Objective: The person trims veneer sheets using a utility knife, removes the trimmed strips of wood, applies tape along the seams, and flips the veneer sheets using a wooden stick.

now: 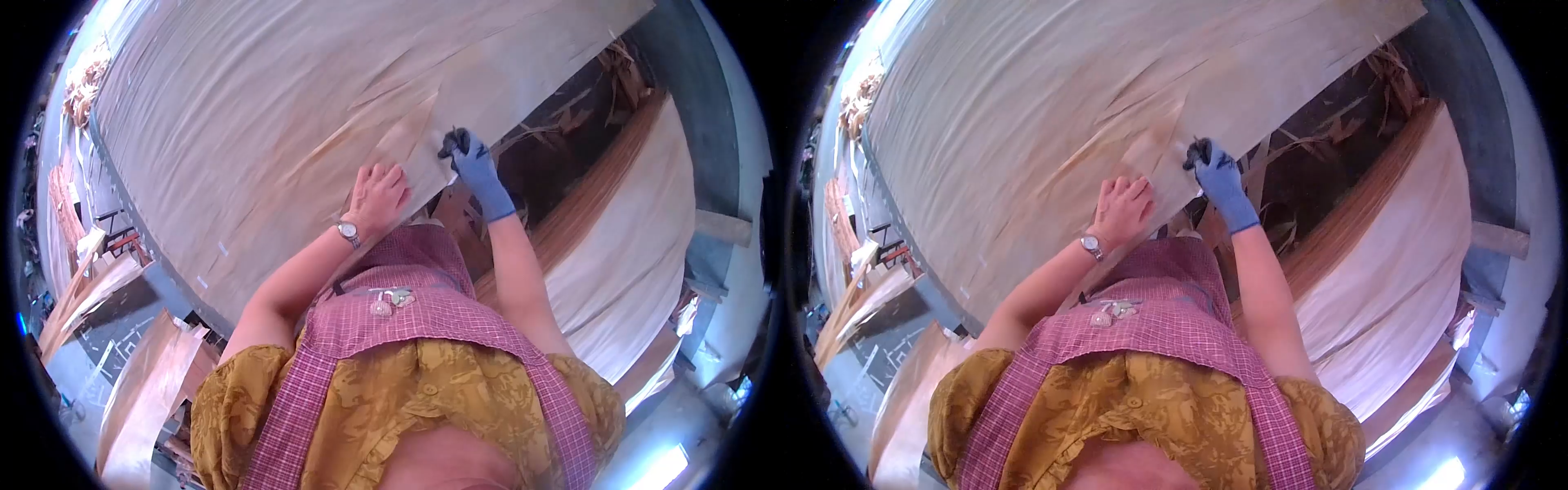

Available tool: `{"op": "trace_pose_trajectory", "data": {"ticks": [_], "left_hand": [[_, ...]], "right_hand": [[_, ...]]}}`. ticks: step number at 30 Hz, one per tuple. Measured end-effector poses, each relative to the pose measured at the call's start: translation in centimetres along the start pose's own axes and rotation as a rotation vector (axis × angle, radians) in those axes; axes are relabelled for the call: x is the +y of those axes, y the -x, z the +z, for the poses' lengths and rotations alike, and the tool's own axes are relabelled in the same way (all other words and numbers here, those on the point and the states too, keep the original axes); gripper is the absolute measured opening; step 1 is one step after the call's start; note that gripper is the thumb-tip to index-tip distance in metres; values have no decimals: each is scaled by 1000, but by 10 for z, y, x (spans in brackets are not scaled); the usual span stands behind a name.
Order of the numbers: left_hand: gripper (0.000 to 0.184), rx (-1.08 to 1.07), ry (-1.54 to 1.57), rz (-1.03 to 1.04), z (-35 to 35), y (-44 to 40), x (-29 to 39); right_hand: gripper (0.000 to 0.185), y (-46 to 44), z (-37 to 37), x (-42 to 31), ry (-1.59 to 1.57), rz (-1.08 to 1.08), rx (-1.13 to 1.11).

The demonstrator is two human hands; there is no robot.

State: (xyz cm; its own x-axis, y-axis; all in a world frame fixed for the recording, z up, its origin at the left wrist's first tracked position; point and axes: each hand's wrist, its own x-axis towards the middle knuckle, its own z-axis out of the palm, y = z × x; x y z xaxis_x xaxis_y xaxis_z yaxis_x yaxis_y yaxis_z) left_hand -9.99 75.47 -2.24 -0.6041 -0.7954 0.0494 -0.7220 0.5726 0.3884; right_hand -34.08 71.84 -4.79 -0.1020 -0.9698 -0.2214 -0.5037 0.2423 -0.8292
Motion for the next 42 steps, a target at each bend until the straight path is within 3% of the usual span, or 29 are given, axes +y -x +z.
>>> {"op": "trace_pose_trajectory", "data": {"ticks": [2, 5, 6, 10, 13, 17, 19, 20, 22, 23, 26, 30, 33, 36, 39, 41, 42], "left_hand": [[50, -62, 106, -76, -10, -36, -3], [58, 251, 173, -89, -3, -96, -7], [59, 227, 108, -80, 4, -110, -7], [59, 126, -145, -105, 19, -137, -1], [55, 96, -235, -131, 26, -133, -4], [47, 171, -228, -145, 26, -138, 4], [46, 174, 86, -177, 4, -140, -5], [45, 179, 244, -199, -4, -137, -11], [47, 461, 244, -489, -12, -108, -26], [48, 602, 235, -627, -18, -92, -33], [50, 568, 44, -597, -22, -32, -16], [52, 187, -179, -473, -7, -16, 14], [54, 128, -247, -470, -3, -18, 17], [54, 164, -232, -464, 0, -15, 12], [53, 181, -122, -491, 0, -13, 5], [52, 170, 24, -562, -3, -7, -16], [51, 269, 11, -590, -10, -13, -21]], "right_hand": [[23, -39, -17, -32, -114, 129, -78], [27, -82, -14, -40, -167, 224, -106], [28, -96, -12, -34, -161, 242, -104], [25, -107, -19, -6, 600, -111, 2], [25, -68, -42, -35, -71, 335, -250], [22, -33, -35, -13, -268, 343, -189], [22, -26, -34, -24, -486, 296, -288], [21, -28, -33, -30, -467, 289, -418], [20, -29, -26, -47, -428, 277, -685], [20, -24, -16, -58, -475, 268, -684], [21, -28, 18, -54, -425, 310, -767], [21, -27, 38, -59, -321, 369, -707], [18, -32, 42, -28, 365, -363, -574], [20, -50, 17, -44, 572, -436, -486], [23, -74, 15, -71, -188, 22, -688], [23, -83, 36, -90, -254, 100, -712], [23, -86, 42, -98, -288, 145, -726]]}}
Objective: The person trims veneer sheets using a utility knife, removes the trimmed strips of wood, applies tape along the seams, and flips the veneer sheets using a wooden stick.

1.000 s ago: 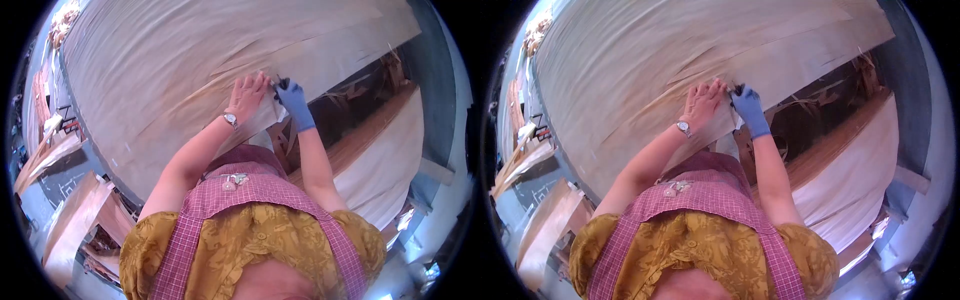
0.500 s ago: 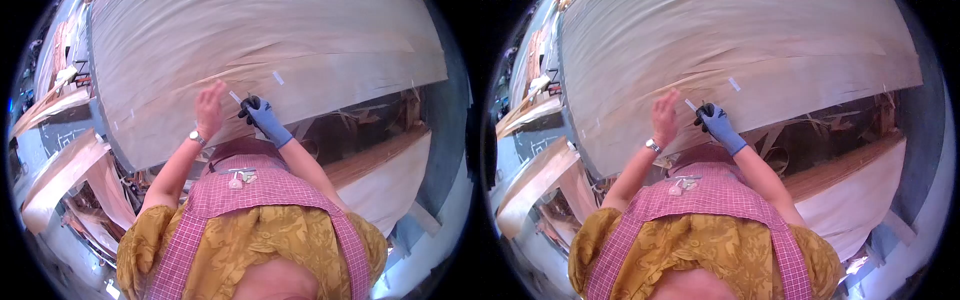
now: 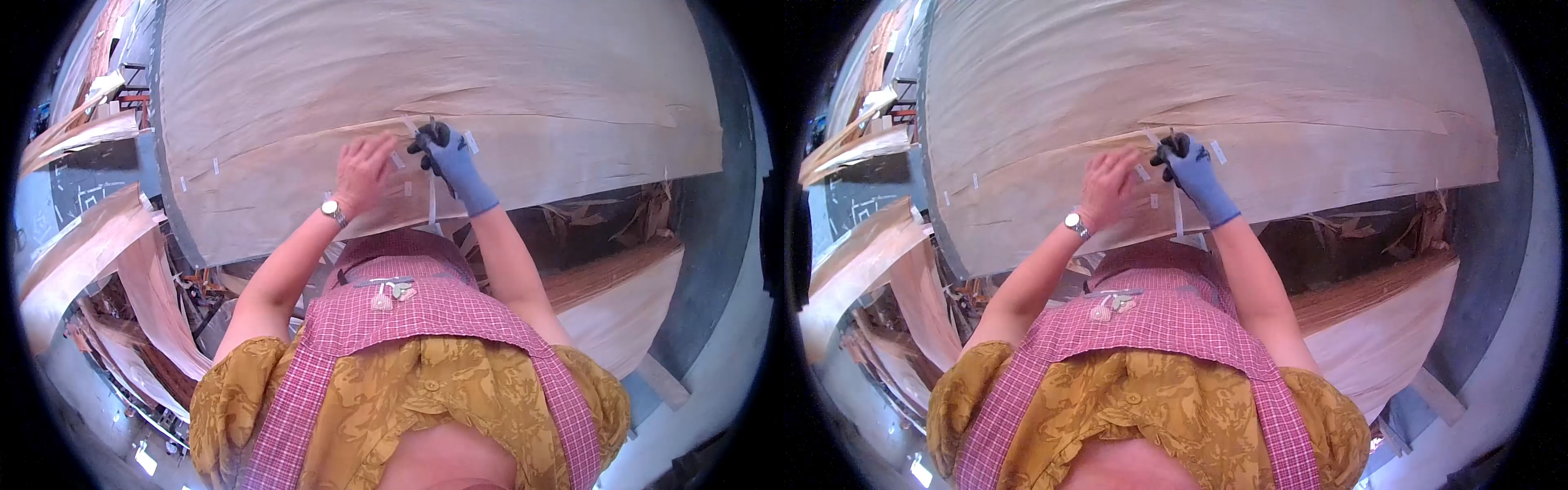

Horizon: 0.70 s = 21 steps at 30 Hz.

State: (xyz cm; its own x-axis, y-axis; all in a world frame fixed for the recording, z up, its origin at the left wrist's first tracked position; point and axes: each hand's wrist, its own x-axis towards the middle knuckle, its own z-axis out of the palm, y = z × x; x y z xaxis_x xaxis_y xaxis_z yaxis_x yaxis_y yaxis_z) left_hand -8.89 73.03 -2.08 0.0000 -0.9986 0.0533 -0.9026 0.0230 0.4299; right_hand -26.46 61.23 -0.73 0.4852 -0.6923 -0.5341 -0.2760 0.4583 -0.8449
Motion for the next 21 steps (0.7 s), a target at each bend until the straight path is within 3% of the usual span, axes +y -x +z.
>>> {"op": "trace_pose_trajectory", "data": {"ticks": [2, 10, 13, 16, 17, 20, 21], "left_hand": [[50, 195, 23, -48, -8, -24, -1], [51, 98, -185, 186, 11, -64, -18], [50, 106, -260, 221, 11, -66, -19], [48, 72, -174, 211, 7, -69, -18], [48, 49, -121, 198, 5, -68, -19], [48, 200, 63, -5, -6, -44, -28], [47, 236, 57, -74, -10, -26, -31]], "right_hand": [[22, -13, 11, -8, -82, 40, 66], [23, -33, 11, -9, 29, 115, 147], [23, -21, -10, 9, 968, -365, 342], [23, -12, -14, -8, 881, -223, 385], [22, -8, -11, -19, 510, -116, 289], [20, 0, 11, -33, -71, 75, -3], [20, -3, 25, -24, -102, 77, -52]]}}
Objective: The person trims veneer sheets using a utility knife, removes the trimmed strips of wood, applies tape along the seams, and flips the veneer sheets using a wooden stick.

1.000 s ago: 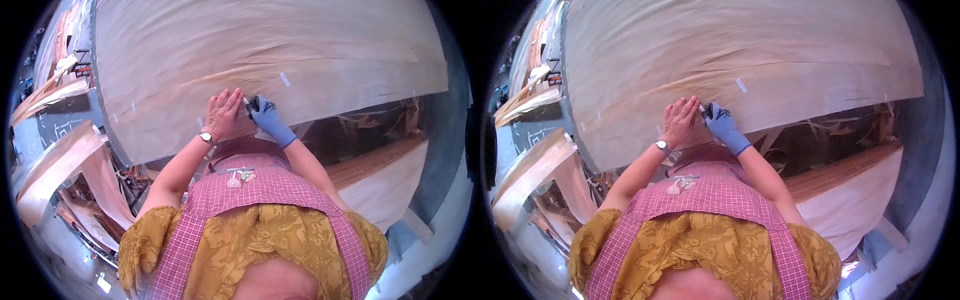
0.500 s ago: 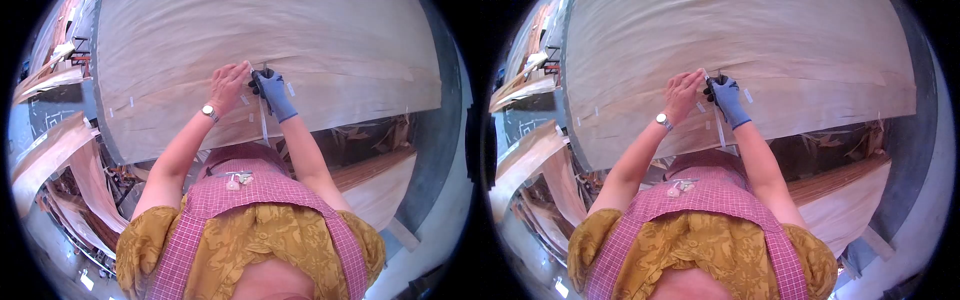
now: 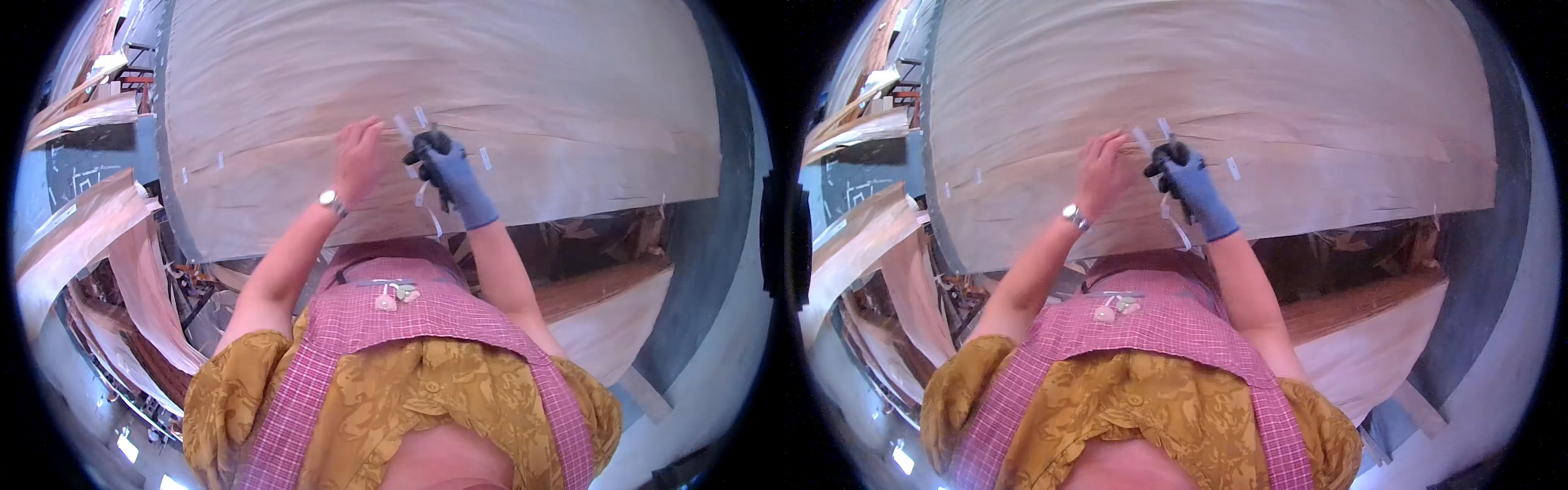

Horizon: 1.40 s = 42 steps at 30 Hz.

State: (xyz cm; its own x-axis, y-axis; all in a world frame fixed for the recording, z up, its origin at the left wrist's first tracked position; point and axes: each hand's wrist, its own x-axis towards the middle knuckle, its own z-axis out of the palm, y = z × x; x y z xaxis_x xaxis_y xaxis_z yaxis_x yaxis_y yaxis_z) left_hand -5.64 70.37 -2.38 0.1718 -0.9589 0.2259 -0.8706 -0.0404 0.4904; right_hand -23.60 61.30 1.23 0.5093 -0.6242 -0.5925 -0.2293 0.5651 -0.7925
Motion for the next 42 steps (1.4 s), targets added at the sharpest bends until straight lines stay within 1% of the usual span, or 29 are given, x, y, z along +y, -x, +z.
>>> {"op": "trace_pose_trajectory", "data": {"ticks": [2, 5, 8, 11, 14, 17, 20, 24, 27, 33, 36, 39, 40, 41, 42], "left_hand": [[44, 69, -21, -133, -15, 37, -10], [46, 111, -30, -185, -21, 53, -15], [50, 115, -29, -168, -22, 44, -16], [51, -27, -73, -112, -29, 32, -19], [52, -48, -94, -70, -27, 21, -32], [51, -44, -37, -133, -30, 16, -24], [54, 5, -35, -110, -29, 23, -25], [57, -12, -83, -42, -29, 31, -24], [58, -67, -128, -11, -29, 31, -24], [58, -142, -272, 61, -25, 33, -27], [58, -149, -294, 92, -26, 30, -26], [57, -144, -285, 139, -18, 32, -29], [56, -155, -299, 151, -20, 32, -29], [55, -161, -317, 160, -21, 30, -29], [55, -225, -301, 130, -22, 25, -28]], "right_hand": [[20, -12, 34, 12, -49, 23, -40], [20, -28, 66, 30, -53, 49, -50], [21, -41, 75, 32, 6, 76, 9], [22, -44, 80, 32, 3, 97, 44], [20, -46, 82, 33, -33, 101, 59], [19, -42, 79, 29, -62, 99, 53], [19, -37, 76, 27, -88, 101, 52], [19, -37, 69, 24, -144, 103, -8], [19, -34, 69, 20, -71, 95, -5], [22, -37, 70, 26, -23, 105, 26], [21, -29, 45, 14, 279, 97, -139], [25, -21, 12, 36, 1264, -417, 189], [24, -18, -8, 34, 1182, -422, 149], [23, -11, -27, 28, 847, -318, 172], [23, -1, -46, 21, 509, -226, 182]]}}
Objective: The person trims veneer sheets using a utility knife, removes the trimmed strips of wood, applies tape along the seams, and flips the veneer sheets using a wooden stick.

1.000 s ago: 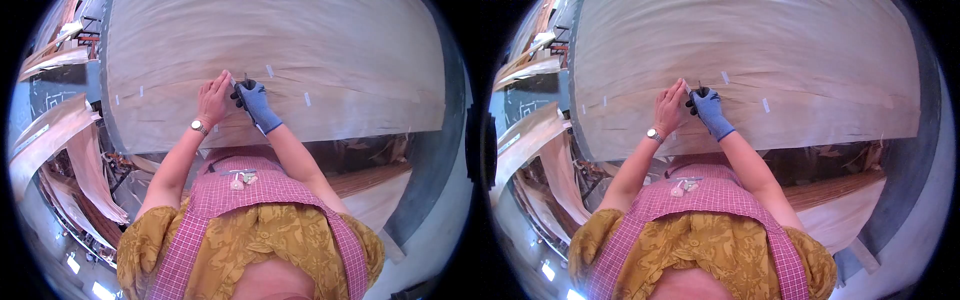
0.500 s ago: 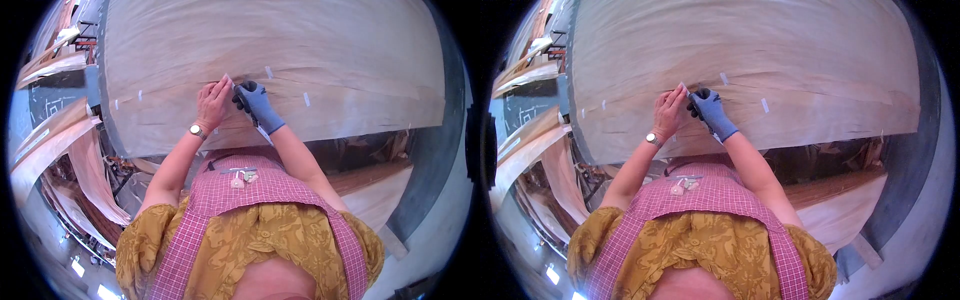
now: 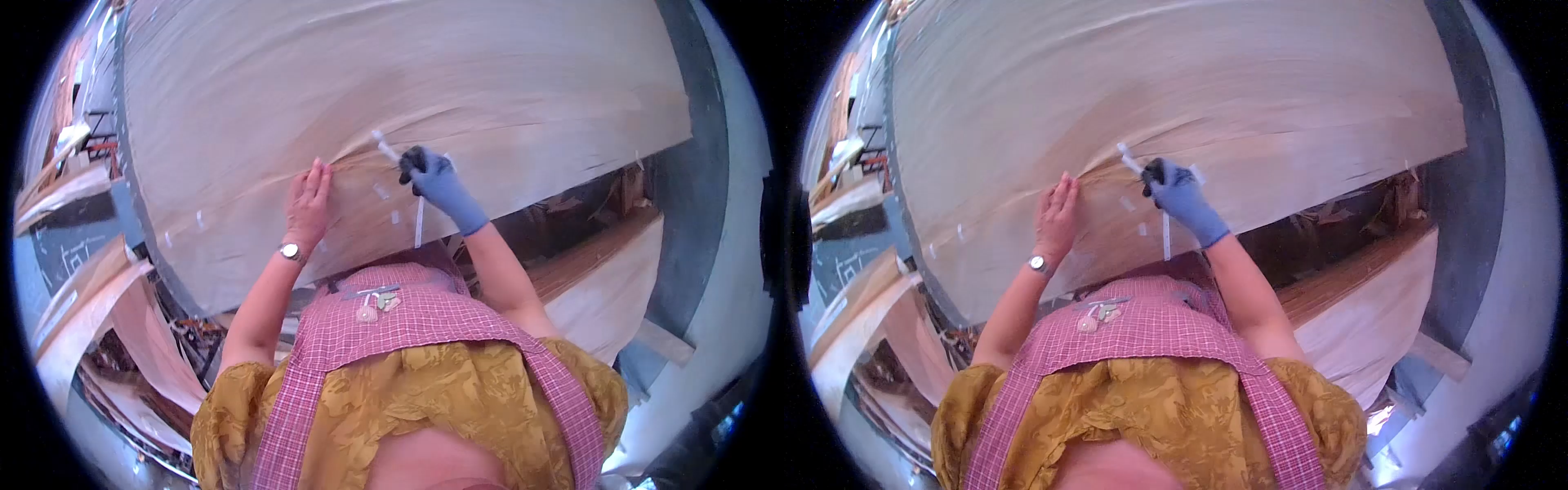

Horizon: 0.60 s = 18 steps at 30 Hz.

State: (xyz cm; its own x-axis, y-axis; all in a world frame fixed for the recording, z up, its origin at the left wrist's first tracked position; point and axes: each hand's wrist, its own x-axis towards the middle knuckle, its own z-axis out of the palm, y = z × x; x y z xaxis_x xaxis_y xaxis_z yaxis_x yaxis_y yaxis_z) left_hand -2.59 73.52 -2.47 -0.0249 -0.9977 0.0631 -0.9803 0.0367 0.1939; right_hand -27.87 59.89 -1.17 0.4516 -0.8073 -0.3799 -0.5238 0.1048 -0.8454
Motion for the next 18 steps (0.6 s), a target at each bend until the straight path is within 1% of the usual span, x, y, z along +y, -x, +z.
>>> {"op": "trace_pose_trajectory", "data": {"ticks": [1, 2, 3, 4, 5, 8, 10, 11, 13, 14, 15, 16, 17, 18], "left_hand": [[54, -72, 19, -23, -4, -3, 1], [54, -149, 33, -47, -8, -10, 3], [54, -124, 31, -57, -14, -22, 10], [55, -98, 28, -67, -20, -38, 19], [55, -74, 24, -80, -24, -52, 29], [56, 79, 45, 125, -5, -114, 97], [56, 92, 176, 258, 14, -160, 149], [56, 99, 193, 301, 24, -183, 172], [57, 109, 225, 383, 43, -222, 209], [57, 52, 172, 374, 48, -234, 217], [57, -8, 123, 364, 52, -243, 225], [57, -62, 76, 356, 55, -250, 235], [56, -68, 65, 348, 56, -252, 241], [55, -73, 56, 342, 55, -251, 241]], "right_hand": [[22, 6, -23, 3, -333, 121, 9], [20, 11, -49, 3, -347, 154, 76], [19, 17, -75, 7, -365, 188, 144], [19, 16, -95, 28, -408, 185, 230], [19, 16, -109, 32, -486, 239, 333], [18, 3, -154, 54, -551, 268, 370], [17, -14, -167, 61, -563, 265, 378], [17, -23, -171, 68, -594, 277, 353], [16, -39, -176, 81, -658, 302, 298], [17, -41, -177, 75, -680, 292, 305], [19, -46, -174, 79, -750, 201, 294], [20, -43, -179, 86, -631, 209, 230], [20, -36, -190, 85, -505, 211, 168], [19, -34, -196, 103, -273, 123, 229]]}}
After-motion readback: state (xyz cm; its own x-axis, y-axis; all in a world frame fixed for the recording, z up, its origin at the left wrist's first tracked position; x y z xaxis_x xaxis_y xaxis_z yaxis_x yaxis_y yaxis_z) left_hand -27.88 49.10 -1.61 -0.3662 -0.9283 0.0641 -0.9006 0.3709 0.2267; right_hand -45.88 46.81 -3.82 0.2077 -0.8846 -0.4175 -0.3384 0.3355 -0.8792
